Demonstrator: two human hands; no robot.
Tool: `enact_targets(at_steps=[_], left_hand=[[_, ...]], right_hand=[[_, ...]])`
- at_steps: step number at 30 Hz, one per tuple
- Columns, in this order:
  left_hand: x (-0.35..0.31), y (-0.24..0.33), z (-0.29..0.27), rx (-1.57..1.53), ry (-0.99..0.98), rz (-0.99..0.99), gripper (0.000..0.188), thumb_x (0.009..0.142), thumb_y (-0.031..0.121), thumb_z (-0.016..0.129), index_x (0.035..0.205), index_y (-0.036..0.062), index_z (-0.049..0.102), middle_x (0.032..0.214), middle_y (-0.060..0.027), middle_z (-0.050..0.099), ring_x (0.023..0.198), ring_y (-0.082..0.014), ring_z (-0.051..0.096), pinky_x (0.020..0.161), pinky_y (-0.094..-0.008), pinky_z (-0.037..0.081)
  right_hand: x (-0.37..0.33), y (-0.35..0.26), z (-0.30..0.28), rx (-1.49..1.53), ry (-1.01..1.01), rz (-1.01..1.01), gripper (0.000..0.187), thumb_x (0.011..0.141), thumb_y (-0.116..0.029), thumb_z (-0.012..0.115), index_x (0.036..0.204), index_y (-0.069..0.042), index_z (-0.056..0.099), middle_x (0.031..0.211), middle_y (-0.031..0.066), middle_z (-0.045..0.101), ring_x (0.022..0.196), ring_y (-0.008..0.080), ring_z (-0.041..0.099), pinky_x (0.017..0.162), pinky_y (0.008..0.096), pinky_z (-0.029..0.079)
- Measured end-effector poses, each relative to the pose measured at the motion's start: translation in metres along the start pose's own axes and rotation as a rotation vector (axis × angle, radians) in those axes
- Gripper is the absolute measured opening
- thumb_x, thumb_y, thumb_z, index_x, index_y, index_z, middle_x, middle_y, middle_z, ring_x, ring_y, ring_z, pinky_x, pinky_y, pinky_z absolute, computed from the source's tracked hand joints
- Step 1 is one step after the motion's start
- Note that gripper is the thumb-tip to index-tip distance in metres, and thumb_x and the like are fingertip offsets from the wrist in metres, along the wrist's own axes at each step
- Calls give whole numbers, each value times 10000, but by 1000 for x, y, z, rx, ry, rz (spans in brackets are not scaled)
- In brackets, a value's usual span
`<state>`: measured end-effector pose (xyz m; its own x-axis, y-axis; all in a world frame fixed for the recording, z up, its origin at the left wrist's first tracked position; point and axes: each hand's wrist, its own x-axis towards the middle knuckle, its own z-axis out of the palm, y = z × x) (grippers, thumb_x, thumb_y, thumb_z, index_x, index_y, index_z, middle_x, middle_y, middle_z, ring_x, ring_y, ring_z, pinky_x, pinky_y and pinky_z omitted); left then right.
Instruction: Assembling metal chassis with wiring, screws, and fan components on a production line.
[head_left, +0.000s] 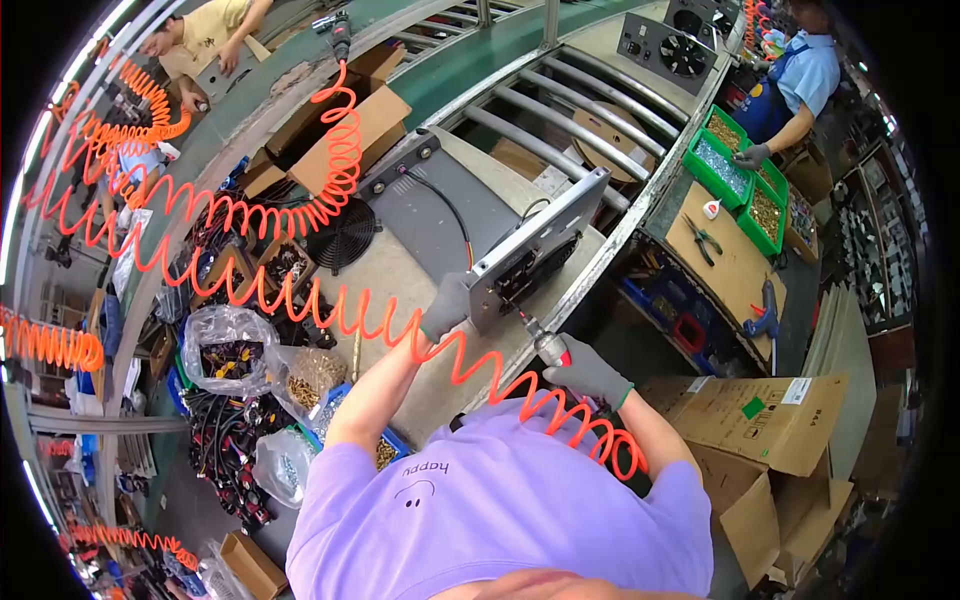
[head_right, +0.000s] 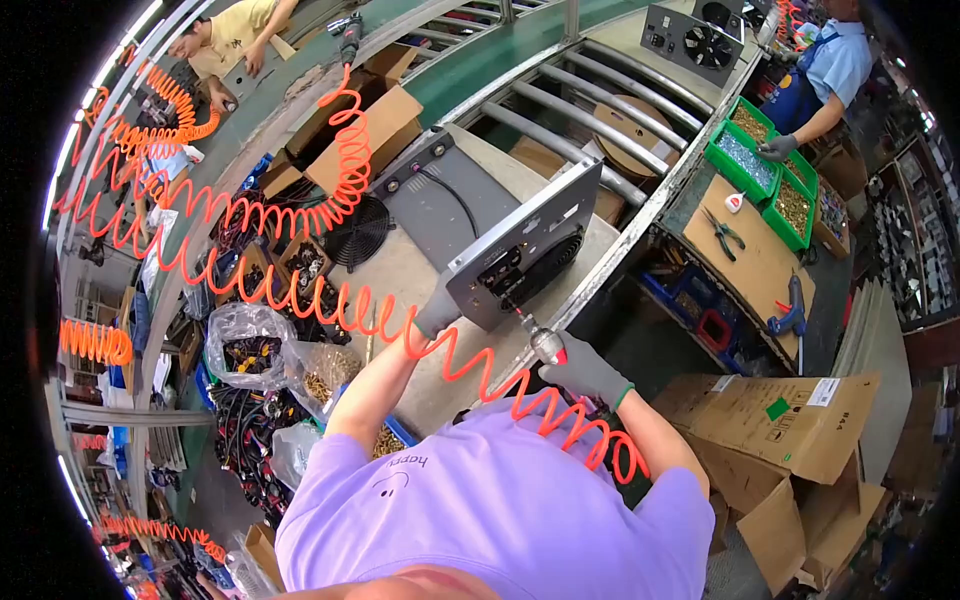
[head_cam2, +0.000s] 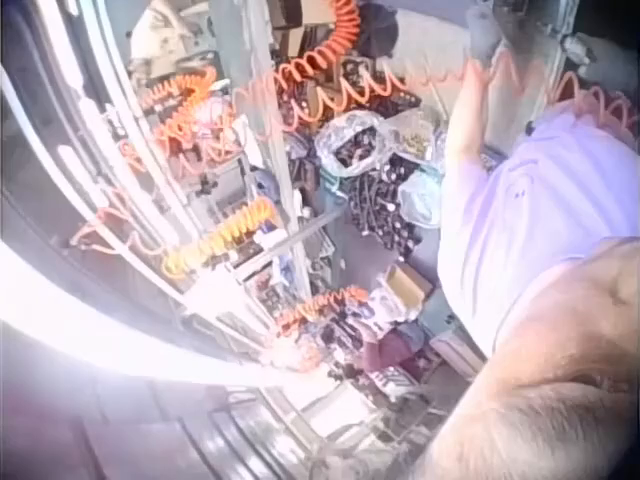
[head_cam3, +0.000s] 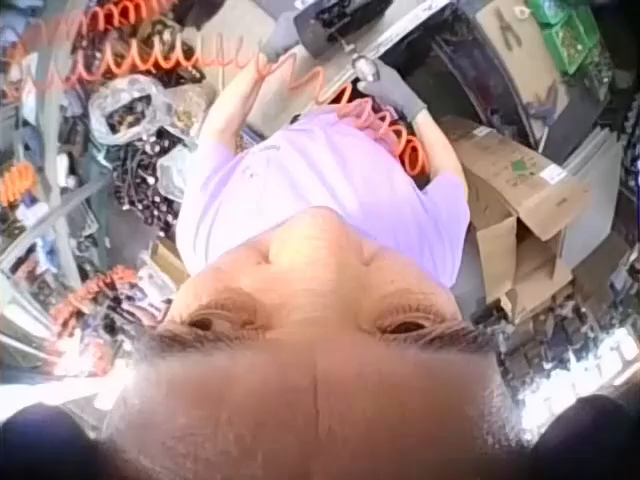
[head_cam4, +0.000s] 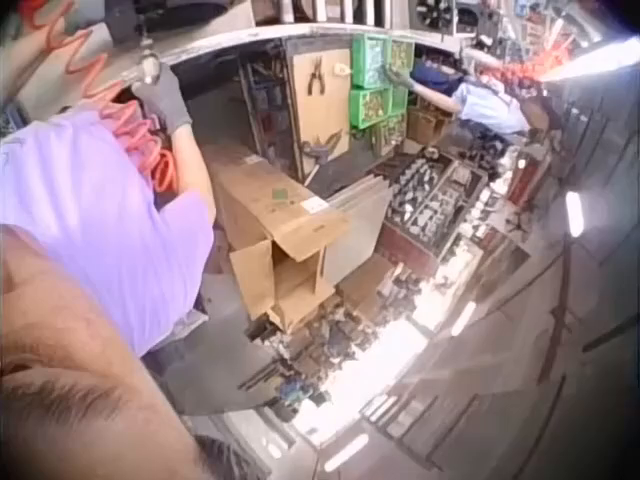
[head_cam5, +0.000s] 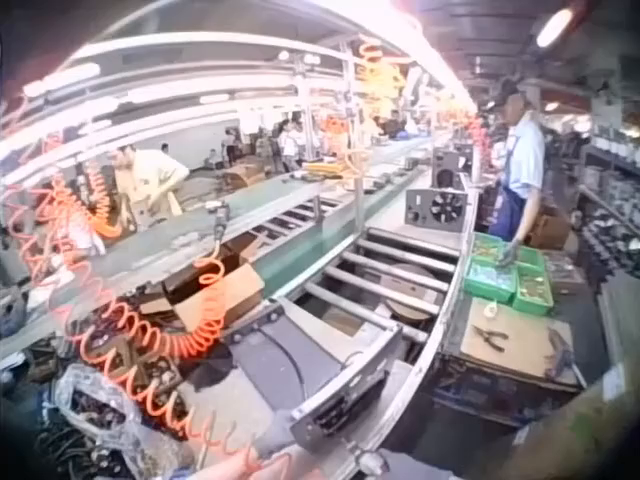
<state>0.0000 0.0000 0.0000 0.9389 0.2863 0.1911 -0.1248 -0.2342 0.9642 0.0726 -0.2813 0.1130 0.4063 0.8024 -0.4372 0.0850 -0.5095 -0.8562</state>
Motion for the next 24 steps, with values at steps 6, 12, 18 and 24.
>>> enact_targets(at_steps=[6,12,18,24], left_hand=[[-2,23,6,-9,54,-80,154,823,77,596,932,-23,641,726,-4,602,693,-56,496,632,-247,442],[-55,1,10,-378,396,-303,261,887,102,535,1104,-41,558,908,-81,598,788,-127,552,699,-270,466],[-120,1,39,-704,301,-726,235,945,228,491,963,-5,516,822,-103,581,639,-156,575,524,-268,473],[-108,9,67,-677,162,-691,277,955,262,472,1053,9,525,703,-31,548,513,-91,492,457,-211,380]], right_hand=[[1,3,3,19,5,-18,439,682,-239,680,1002,0,497,864,81,543,801,169,513,742,310,432],[-7,36,10,357,-131,101,323,722,-166,650,978,-37,501,850,21,506,780,94,467,722,260,414],[-5,79,33,532,-167,79,329,745,-111,649,1023,-36,492,815,6,510,700,90,508,616,264,453],[-8,65,41,632,-203,98,352,726,-100,648,1025,-26,477,853,5,479,727,83,488,634,244,443]])
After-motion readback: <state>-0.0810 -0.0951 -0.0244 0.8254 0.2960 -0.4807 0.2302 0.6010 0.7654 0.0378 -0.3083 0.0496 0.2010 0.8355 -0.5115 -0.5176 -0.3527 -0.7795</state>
